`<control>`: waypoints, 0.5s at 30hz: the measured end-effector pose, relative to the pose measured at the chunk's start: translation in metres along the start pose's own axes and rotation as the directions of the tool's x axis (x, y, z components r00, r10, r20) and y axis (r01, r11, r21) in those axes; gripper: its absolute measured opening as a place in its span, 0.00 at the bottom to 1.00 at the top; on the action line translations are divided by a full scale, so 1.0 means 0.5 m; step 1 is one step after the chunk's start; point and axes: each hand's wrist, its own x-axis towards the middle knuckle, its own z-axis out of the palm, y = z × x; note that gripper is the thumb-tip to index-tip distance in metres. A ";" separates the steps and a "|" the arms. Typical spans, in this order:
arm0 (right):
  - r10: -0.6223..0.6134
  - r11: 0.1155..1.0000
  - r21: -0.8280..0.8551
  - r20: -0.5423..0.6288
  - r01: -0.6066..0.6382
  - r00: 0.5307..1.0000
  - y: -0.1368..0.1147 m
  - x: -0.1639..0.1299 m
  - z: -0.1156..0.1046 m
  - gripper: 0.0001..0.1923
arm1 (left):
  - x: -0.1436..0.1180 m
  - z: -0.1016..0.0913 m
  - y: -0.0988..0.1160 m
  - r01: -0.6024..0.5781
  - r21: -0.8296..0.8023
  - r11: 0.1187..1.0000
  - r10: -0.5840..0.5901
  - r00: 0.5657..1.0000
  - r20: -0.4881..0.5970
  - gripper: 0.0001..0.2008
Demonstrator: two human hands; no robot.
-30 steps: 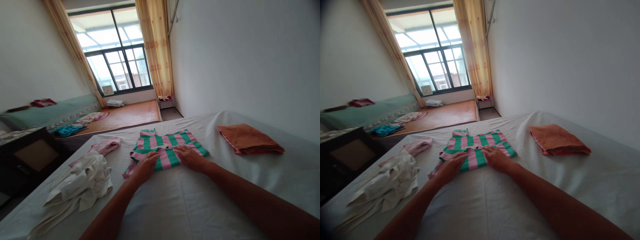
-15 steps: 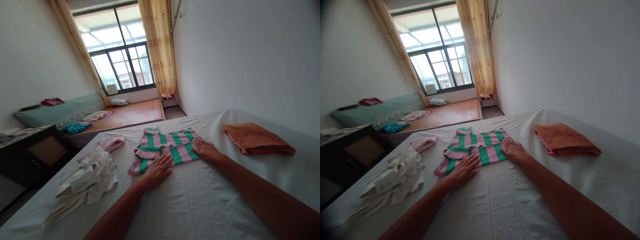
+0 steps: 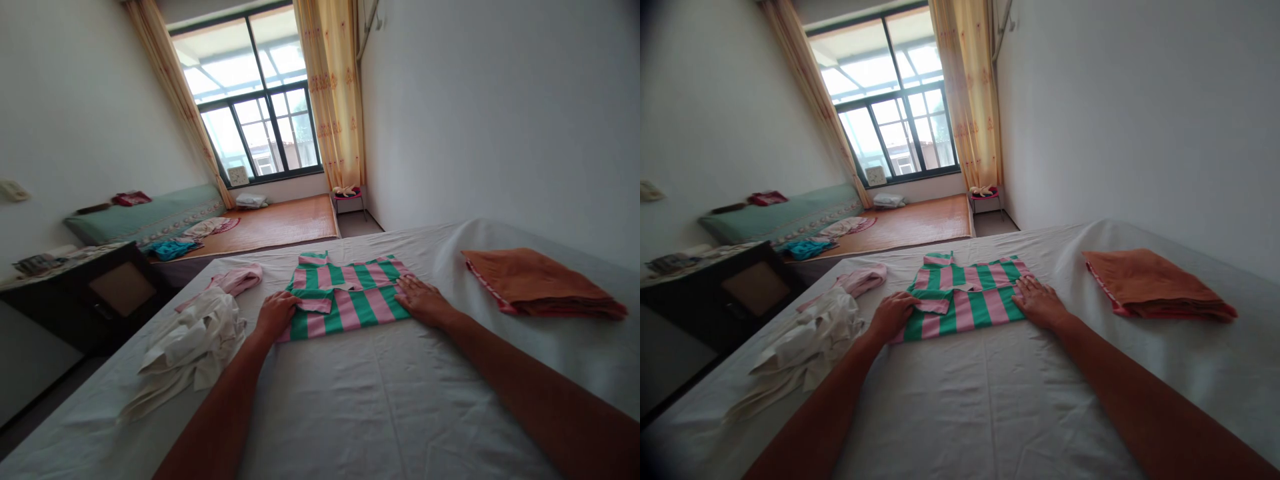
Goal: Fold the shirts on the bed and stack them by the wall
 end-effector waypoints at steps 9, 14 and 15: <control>-0.033 0.999 -0.018 -0.014 0.033 0.999 0.003 0.000 0.005 0.33 | 0.015 -0.003 0.036 0.117 -0.032 0.993 -0.117 0.993 -0.013 0.21; 0.004 1.000 -0.015 -0.112 -0.006 0.994 -0.011 -0.007 -0.006 0.28 | -0.004 -0.001 0.007 -0.121 -0.265 0.957 0.163 0.976 0.146 0.15; -0.023 1.000 -0.015 -0.155 0.021 0.988 -0.020 -0.009 -0.014 0.27 | -0.005 -0.005 0.003 -0.121 -0.280 0.952 0.169 0.974 0.152 0.14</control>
